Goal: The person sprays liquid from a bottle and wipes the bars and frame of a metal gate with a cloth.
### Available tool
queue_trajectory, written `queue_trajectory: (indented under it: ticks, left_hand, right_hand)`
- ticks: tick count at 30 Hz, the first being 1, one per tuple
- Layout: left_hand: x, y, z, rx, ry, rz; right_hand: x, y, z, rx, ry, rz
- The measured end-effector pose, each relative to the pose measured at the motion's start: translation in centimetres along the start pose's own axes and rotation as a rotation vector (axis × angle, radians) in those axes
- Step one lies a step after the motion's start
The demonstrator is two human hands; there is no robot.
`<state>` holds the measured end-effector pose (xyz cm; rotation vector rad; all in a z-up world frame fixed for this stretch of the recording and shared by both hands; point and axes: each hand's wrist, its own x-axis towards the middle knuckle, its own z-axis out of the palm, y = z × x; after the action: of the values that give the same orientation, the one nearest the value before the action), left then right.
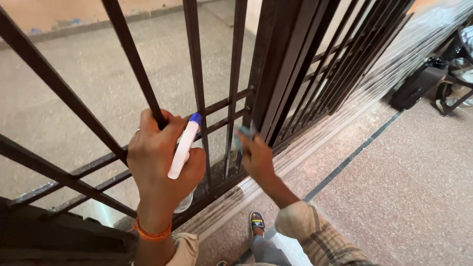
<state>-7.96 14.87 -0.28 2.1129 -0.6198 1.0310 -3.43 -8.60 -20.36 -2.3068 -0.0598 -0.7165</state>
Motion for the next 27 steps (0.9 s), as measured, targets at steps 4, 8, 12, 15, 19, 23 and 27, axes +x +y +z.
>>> queue_trajectory:
  ticks: [4,8,12,15,19,23,27]
  left_hand:
    - [-0.1,0.1,0.1,0.027,-0.009,-0.027]
    - [0.0,0.0,0.2,0.007,0.008,-0.030]
    - [-0.2,-0.2,0.3,0.014,-0.001,-0.033]
    - [-0.2,-0.3,0.3,-0.020,0.012,-0.012]
    - [-0.2,-0.1,0.1,-0.020,0.013,-0.017]
    - [-0.3,0.0,0.0,-0.041,0.011,-0.018]
    - [-0.2,0.1,-0.1,-0.067,0.020,-0.014]
  right_hand:
    - [3.2,-2.9,-0.4,0.075,0.353,-0.400]
    - [3.8,-2.5,1.4,0.035,0.328,-0.326]
    - [3.4,-0.7,3.5,-0.036,0.413,-0.345]
    - [2.3,1.0,5.0,0.014,0.411,-0.345]
    - [0.0,4.1,7.3,0.036,0.341,-0.323]
    - [-2.1,6.5,9.0,0.069,0.285,-0.292]
    - [-4.0,8.2,9.5,0.166,0.197,-0.318]
